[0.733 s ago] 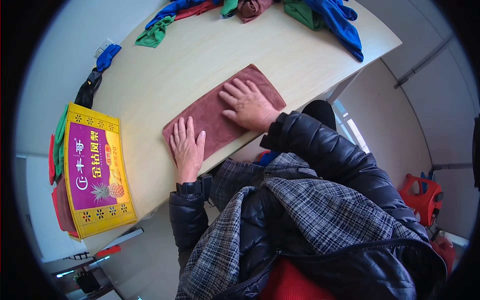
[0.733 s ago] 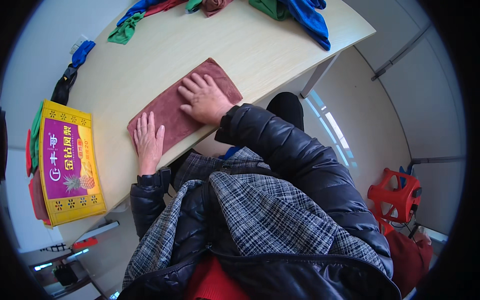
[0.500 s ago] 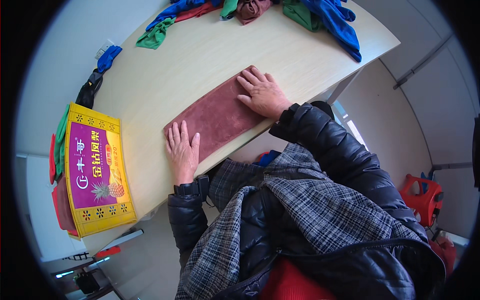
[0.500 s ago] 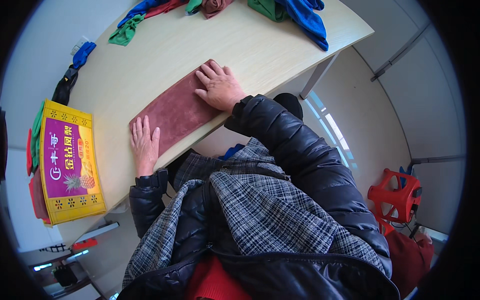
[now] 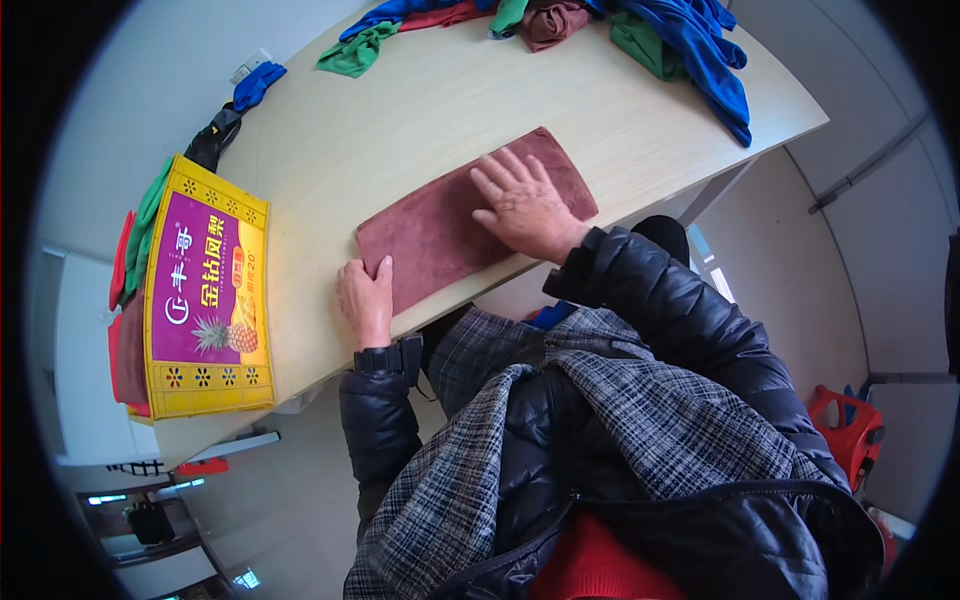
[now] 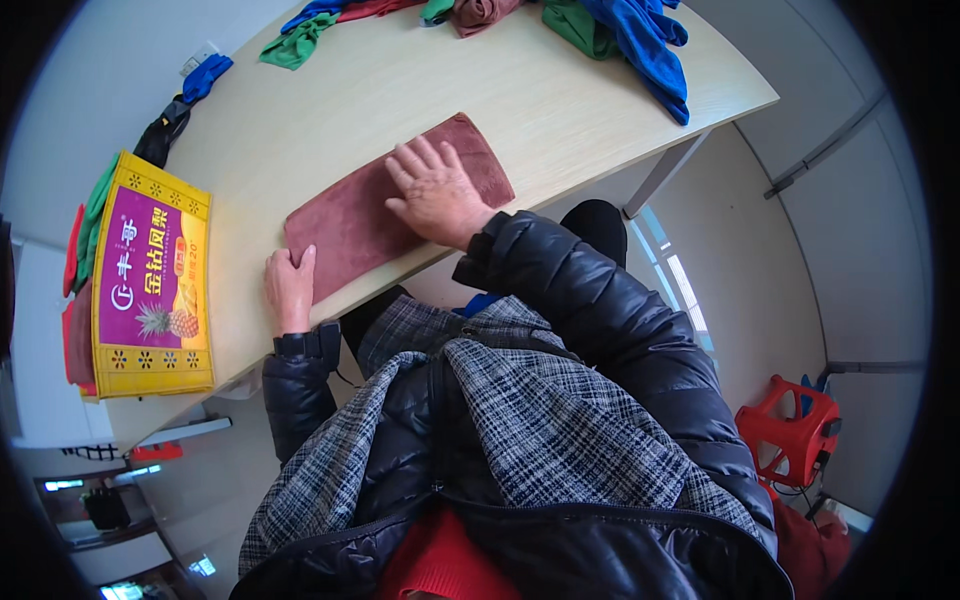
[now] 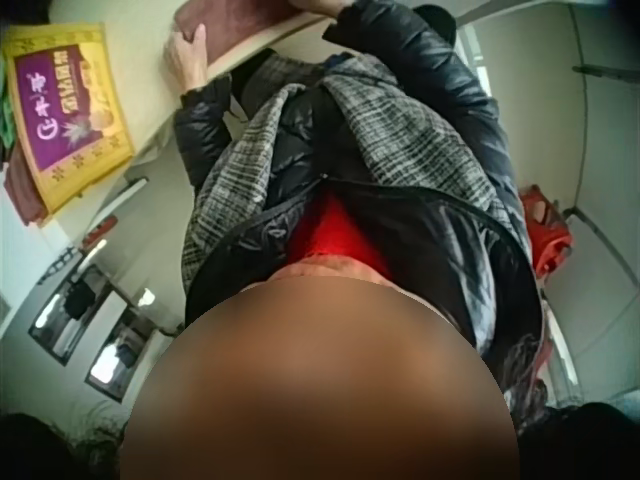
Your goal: The person is folding a reddish-brown cloth piece on a light-colored table.
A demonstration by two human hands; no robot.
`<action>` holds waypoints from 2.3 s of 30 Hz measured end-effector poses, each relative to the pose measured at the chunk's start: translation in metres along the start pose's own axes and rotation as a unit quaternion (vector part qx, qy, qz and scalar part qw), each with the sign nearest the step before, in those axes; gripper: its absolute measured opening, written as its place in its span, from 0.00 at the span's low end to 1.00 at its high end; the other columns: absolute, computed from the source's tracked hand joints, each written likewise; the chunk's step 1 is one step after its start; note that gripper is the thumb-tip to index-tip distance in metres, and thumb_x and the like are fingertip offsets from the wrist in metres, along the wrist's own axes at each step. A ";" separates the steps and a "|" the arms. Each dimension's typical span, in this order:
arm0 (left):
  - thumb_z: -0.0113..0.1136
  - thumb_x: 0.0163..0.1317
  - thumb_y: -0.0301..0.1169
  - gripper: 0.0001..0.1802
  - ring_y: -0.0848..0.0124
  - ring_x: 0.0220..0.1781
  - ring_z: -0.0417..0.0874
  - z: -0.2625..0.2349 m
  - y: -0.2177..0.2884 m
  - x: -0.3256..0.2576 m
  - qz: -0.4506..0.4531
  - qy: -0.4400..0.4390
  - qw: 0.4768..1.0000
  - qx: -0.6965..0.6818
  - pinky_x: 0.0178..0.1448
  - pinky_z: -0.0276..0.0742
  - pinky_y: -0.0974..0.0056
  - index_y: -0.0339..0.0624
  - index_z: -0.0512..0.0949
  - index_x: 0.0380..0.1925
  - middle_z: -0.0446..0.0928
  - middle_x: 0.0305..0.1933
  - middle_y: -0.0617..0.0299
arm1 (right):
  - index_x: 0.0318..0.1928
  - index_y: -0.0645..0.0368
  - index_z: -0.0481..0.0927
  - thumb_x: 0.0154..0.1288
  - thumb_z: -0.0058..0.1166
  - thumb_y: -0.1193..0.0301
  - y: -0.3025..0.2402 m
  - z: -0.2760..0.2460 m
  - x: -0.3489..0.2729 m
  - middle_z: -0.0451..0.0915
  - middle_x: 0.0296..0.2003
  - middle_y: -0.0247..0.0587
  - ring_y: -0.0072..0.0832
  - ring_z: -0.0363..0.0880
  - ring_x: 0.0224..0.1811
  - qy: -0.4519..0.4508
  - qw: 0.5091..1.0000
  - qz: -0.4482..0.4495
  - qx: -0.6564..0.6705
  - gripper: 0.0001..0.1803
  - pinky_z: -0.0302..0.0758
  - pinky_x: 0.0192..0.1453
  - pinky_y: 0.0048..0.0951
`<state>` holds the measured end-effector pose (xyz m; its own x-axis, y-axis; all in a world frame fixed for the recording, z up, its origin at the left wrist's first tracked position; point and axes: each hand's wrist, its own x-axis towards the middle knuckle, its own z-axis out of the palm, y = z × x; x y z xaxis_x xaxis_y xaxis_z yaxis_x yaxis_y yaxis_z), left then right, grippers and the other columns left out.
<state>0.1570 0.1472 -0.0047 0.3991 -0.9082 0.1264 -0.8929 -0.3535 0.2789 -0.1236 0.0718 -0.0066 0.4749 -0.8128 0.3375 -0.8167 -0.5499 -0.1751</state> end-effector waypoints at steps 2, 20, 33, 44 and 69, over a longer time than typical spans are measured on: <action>0.64 0.67 0.44 0.24 0.42 0.56 0.81 0.001 0.002 0.008 -0.013 -0.013 1.000 -0.025 0.61 0.76 0.45 0.34 0.77 0.51 0.82 0.52 0.42 | 0.76 0.59 0.65 0.79 0.43 0.48 -0.017 0.006 0.003 0.59 0.78 0.48 0.48 0.52 0.82 -0.015 1.000 -0.019 0.014 0.36 0.49 0.83 0.56; 0.66 0.67 0.30 0.21 0.60 0.58 0.86 -0.030 -0.045 0.017 -0.212 -0.212 0.593 -0.747 0.66 0.81 0.52 0.39 0.78 0.59 0.84 0.57 0.53 | 0.76 0.57 0.65 0.80 0.41 0.49 -0.046 0.032 0.005 0.61 0.77 0.47 0.47 0.52 0.82 -0.045 0.998 -0.043 0.027 0.34 0.47 0.84 0.56; 0.65 0.67 0.33 0.15 0.69 0.47 0.87 -0.077 0.040 0.042 -0.064 -0.193 0.709 -0.675 0.54 0.84 0.61 0.40 0.80 0.50 0.85 0.47 0.62 | 0.71 0.62 0.71 0.79 0.44 0.50 -0.039 0.010 -0.047 0.67 0.74 0.50 0.45 0.58 0.80 -0.046 0.969 -0.214 0.115 0.33 0.50 0.83 0.52; 0.66 0.66 0.33 0.07 0.72 0.31 0.85 0.023 0.187 0.064 0.059 -0.275 0.872 -0.401 0.31 0.82 0.66 0.43 0.79 0.33 0.83 0.33 0.62 | 0.73 0.63 0.66 0.74 0.52 0.52 -0.015 0.017 -0.080 0.66 0.74 0.52 0.45 0.58 0.80 -0.008 0.959 -0.265 0.100 0.37 0.47 0.85 0.51; 0.50 0.79 0.43 0.30 0.49 0.84 0.53 0.037 0.084 0.002 0.354 -0.042 0.930 -0.092 0.84 0.51 0.48 0.37 0.67 0.73 0.60 0.80 0.48 | 0.71 0.63 0.69 0.71 0.48 0.64 -0.012 0.006 -0.078 0.72 0.68 0.52 0.43 0.66 0.74 0.023 0.950 -0.306 0.056 0.31 0.55 0.83 0.49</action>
<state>0.0755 0.1072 -0.0164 -0.2991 -0.9157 0.2684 -0.8718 0.3766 0.3133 -0.1488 0.1408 -0.0359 0.8325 -0.3266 0.4475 -0.3511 -0.9359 -0.0297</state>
